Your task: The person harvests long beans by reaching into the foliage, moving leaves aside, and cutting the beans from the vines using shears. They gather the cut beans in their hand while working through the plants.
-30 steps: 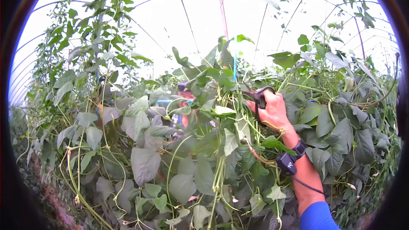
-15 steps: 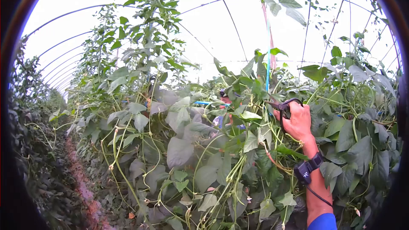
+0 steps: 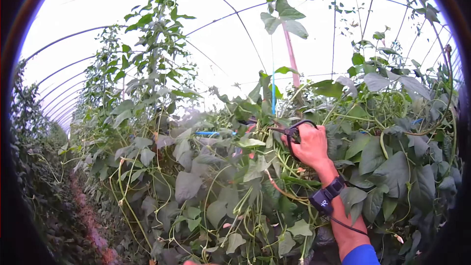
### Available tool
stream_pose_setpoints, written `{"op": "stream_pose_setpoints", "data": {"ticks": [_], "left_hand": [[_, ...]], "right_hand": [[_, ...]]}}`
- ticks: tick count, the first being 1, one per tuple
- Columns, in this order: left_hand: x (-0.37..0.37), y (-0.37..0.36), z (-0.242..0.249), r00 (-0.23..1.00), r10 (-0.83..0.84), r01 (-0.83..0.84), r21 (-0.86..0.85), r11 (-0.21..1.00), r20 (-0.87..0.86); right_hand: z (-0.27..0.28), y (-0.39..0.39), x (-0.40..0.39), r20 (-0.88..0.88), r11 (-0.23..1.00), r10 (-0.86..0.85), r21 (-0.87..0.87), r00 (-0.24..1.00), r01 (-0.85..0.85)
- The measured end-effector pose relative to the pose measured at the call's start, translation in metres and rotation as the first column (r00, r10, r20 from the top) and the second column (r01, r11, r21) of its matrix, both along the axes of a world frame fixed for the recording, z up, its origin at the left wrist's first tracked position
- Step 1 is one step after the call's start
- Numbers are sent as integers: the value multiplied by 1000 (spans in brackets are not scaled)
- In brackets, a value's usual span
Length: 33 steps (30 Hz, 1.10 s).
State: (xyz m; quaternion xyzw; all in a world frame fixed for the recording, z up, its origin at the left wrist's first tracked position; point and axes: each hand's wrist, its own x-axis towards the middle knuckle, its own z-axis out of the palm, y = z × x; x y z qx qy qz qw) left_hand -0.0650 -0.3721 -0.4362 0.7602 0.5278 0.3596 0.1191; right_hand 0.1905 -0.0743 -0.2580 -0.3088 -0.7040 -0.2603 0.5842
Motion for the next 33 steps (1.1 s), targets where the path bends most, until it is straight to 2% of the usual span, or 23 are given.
{"op": "stream_pose_setpoints", "data": {"ticks": [3, 6, 7, 9, 11, 16, 17, 18, 19, 20, 22, 23, 24, 26, 27, 28, 29, 30, 31, 33], "left_hand": [[15, 40, 47, 998, -30, 9, 383, 924, 49], [37, 82, 98, 908, -227, -22, 580, 814, 353], [39, 91, 118, 866, -279, 2, 555, 832, 415], [43, 105, 163, 829, -402, 94, 611, 786, 389], [48, 125, 203, 677, -594, 221, 649, 728, 435], [78, 194, 272, 809, -505, 151, 723, 674, 302], [81, 211, 279, 824, -459, 137, 670, 730, 332], [82, 236, 281, 919, -314, 50, 718, 694, 239], [87, 240, 282, 934, -259, 10, 706, 708, 246], [90, 244, 283, 946, -204, -30, 693, 720, 253], [89, 296, 284, 942, -196, -48, 689, 724, 271], [85, 323, 283, 958, -156, -70, 723, 688, 242], [87, 329, 288, 956, -167, -61, 722, 689, 240], [90, 337, 297, 917, -200, -42, 583, 811, 344], [95, 337, 307, 908, -260, -44, 690, 722, 330], [97, 335, 311, 904, -270, -39, 694, 719, 330], [99, 333, 316, 794, -366, 52, 546, 836, 485], [104, 316, 322, 652, -411, 181, 396, 900, 637], [102, 326, 325, 562, -418, 232, 349, 908, 714], [104, 335, 318, 584, -442, 236, 378, 895, 681]], "right_hand": [[-2, 1, 0, -39, 1000, 22, -5, 999, -22], [-1, -4, 1, -138, 997, 79, 27, 987, -76], [-2, 1, 0, -196, 993, 119, 46, 973, -112], [-2, 0, 0, -228, 992, 120, 60, 966, -109], [-3, 3, 0, -228, 992, 127, 50, 965, -119], [-5, 2, -1, -217, 990, 130, 82, 967, -115], [-6, 2, -2, -209, 992, 102, 93, 973, -84], [-6, 2, -2, -202, 993, 73, 101, 977, -53], [-4, -3, 0, -196, 998, 62, 27, 979, -58], [-5, -1, -2, -197, 998, 57, 31, 979, -52], [-7, 6, -3, -181, 994, 89, 76, 980, -76], [-6, 7, -4, -193, 990, 107, 111, 975, -87], [-7, 7, -4, -195, 991, 96, 110, 976, -76], [-8, 7, -6, -195, 988, 108, 127, 975, -84], [-9, 6, -7, -193, 989, 99, 126, 976, -75], [-9, 5, -8, -199, 993, 70, 111, 977, -48], [-10, 3, -9, -205, 995, 40, 93, 978, -21], [-9, 2, -9, -201, 995, 31, 99, 979, -11], [-8, 0, -9, -206, 995, 44, 94, 978, -25], [-5, 1, -9, -210, 995, 52, 98, 976, -32]]}}
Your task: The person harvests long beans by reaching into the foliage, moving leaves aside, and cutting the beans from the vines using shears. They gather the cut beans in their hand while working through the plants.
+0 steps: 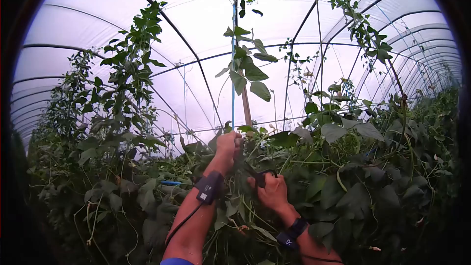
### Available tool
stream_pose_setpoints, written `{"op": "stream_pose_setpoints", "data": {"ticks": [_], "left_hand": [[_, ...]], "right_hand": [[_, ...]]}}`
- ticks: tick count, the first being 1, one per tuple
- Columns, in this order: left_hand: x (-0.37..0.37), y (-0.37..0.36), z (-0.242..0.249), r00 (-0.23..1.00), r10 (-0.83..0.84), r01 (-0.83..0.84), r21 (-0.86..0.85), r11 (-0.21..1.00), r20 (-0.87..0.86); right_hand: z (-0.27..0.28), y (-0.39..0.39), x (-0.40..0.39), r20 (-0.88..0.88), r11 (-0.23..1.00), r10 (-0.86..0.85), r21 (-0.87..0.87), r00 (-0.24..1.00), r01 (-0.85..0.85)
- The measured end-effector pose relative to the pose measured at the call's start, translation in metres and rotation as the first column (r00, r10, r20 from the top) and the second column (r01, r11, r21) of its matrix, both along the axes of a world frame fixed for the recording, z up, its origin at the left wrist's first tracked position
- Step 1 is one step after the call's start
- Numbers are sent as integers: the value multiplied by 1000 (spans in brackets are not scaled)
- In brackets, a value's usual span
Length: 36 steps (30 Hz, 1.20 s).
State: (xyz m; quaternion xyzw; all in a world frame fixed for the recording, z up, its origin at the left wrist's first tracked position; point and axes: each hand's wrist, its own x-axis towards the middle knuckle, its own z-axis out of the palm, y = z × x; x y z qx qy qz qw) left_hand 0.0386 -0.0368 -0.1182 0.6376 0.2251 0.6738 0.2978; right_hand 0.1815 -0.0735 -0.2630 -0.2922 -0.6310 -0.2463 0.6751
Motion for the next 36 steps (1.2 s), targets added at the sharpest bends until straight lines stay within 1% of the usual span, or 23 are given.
{"op": "stream_pose_setpoints", "data": {"ticks": [1, 2, 3, 5, 6, 9, 11, 12, 13, 15, 17, 19, 20, 22, 23, 25, 26, 27, 29, 30, 34, 35, 36], "left_hand": [[2, 8, -5, 999, 17, -16, 34, 999, -29], [7, 28, -13, 972, 233, -221, 266, 938, -14], [7, 29, -22, 974, 228, -216, 267, 939, -14], [5, 29, -34, 937, 348, -334, 387, 859, 36], [7, 15, -38, 888, 458, -427, 436, 792, 38], [12, 5, -50, 871, 475, -461, 546, 699, 126], [20, -10, -53, 860, 501, -481, 489, 728, 100], [21, -9, -56, 840, 530, -511, 492, 704, 114], [22, -11, -59, 820, 558, -540, 495, 681, 126], [24, -12, -61, 824, 553, -534, 494, 687, 121], [24, -9, -63, 790, 601, -578, 477, 662, 124], [23, -9, -62, 787, 607, -577, 477, 663, 109], [23, -7, -63, 798, 591, -567, 478, 671, 117], [23, -2, -65, 806, 573, -560, 501, 660, 147], [22, -2, -67, 808, 570, -559, 503, 659, 150], [21, -5, -66, 818, 573, -531, 442, 723, 46], [21, -5, -67, 829, 556, -521, 447, 727, 62], [21, -7, -68, 835, 548, -512, 446, 734, 56], [21, -9, -69, 858, 505, -486, 473, 735, 98], [21, -7, -69, 862, 498, -480, 478, 736, 98], [20, -1, -73, 865, 477, -486, 494, 721, 155], [20, -3, -73, 865, 479, -485, 490, 725, 147], [19, -3, -74, 871, 469, -478, 484, 733, 148]], "right_hand": [[2, 4, 1, 12, 999, 40, 21, 999, -40], [1, 6, 2, 25, 996, 82, 33, 996, -82], [3, 5, 4, 25, 996, 76, 33, 997, -77], [14, 0, 10, -47, 959, 254, -116, 966, -258], [20, -2, 13, -61, 967, 243, -64, 968, -246], [46, -12, 21, -183, 974, 188, -92, 965, -207], [70, -23, 18, -270, 969, 244, 36, 931, -243], [86, -10, 14, -243, 880, 466, 227, 850, -418], [101, -23, 17, -250, 888, 453, 48, 856, -456], [136, -2, 14, -228, 817, 571, 70, 789, -572], [164, 2, 4, -187, 698, 702, -7, 687, -716], [188, 10, -3, -264, 592, 768, -54, 583, -804], [198, 21, -6, -245, 741, 660, 59, 710, -669], [210, 14, -16, -292, 928, 357, 223, 887, -299], [208, 9, -18, -289, 928, 355, 226, 889, -297], [205, -18, -27, 20, 933, 196, 304, 980, -193], [207, -20, -31, 111, 900, 101, 414, 989, -139], [208, -31, -35, 180, 901, 131, 388, 975, -193], [226, -27, -37, 193, 828, 3, 550, 981, -110], [237, -24, -35, 198, 843, -24, 530, 980, -86], [287, 1, -13, -22, 853, -138, 505, 990, 130], [297, 10, -8, -54, 927, 43, 375, 998, -20], [304, 16, -3, -61, 951, 123, 293, 991, -100]]}}
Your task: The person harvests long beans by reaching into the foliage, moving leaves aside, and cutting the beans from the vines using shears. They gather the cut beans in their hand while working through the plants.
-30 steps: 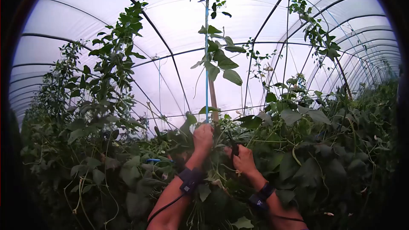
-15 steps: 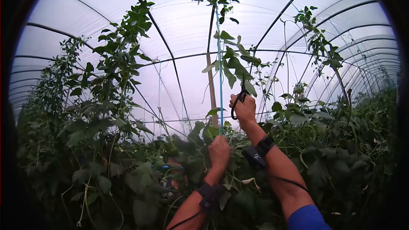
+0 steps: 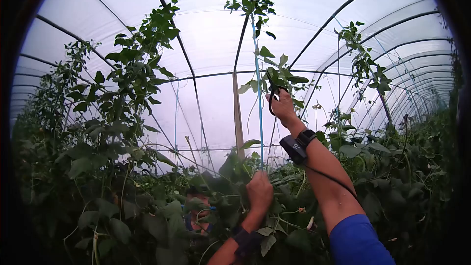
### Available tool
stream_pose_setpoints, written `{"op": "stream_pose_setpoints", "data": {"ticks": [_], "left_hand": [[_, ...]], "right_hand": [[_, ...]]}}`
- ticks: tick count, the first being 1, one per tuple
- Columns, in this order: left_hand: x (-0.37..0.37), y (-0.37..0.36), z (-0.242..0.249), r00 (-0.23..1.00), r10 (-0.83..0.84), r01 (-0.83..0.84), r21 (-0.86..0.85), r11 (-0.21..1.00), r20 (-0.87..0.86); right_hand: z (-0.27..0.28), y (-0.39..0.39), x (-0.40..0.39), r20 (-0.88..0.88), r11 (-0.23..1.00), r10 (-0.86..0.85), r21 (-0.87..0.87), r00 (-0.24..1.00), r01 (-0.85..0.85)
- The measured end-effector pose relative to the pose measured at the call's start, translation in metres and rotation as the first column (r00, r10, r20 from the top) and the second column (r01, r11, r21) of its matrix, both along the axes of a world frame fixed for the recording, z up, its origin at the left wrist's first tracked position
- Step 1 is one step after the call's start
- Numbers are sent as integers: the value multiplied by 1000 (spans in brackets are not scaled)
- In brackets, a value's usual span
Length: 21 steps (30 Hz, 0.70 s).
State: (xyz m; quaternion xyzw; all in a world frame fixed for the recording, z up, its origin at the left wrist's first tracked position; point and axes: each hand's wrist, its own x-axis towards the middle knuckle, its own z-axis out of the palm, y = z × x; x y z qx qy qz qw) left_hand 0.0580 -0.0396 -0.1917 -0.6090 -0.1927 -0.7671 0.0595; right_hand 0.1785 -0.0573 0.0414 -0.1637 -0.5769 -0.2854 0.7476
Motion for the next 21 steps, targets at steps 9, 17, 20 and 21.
{"op": "stream_pose_setpoints", "data": {"ticks": [9, 17, 20, 21], "left_hand": [[-4, -4, -2, 996, -85, 86, 46, 995, -20], [-8, 1, -4, 994, -100, 102, 59, 993, -45], [-6, -2, -3, 994, -96, 99, 76, 992, -54], [-8, -9, -3, 994, -92, 95, 39, 995, -61]], "right_hand": [[26, 19, -18, -137, 829, 510, -182, 849, -528], [48, 29, -21, -217, 655, 717, -116, 663, -747], [70, 42, 8, -260, 950, 182, -202, 948, -238], [70, 33, 14, -247, 970, -158, -220, 956, 104]]}}
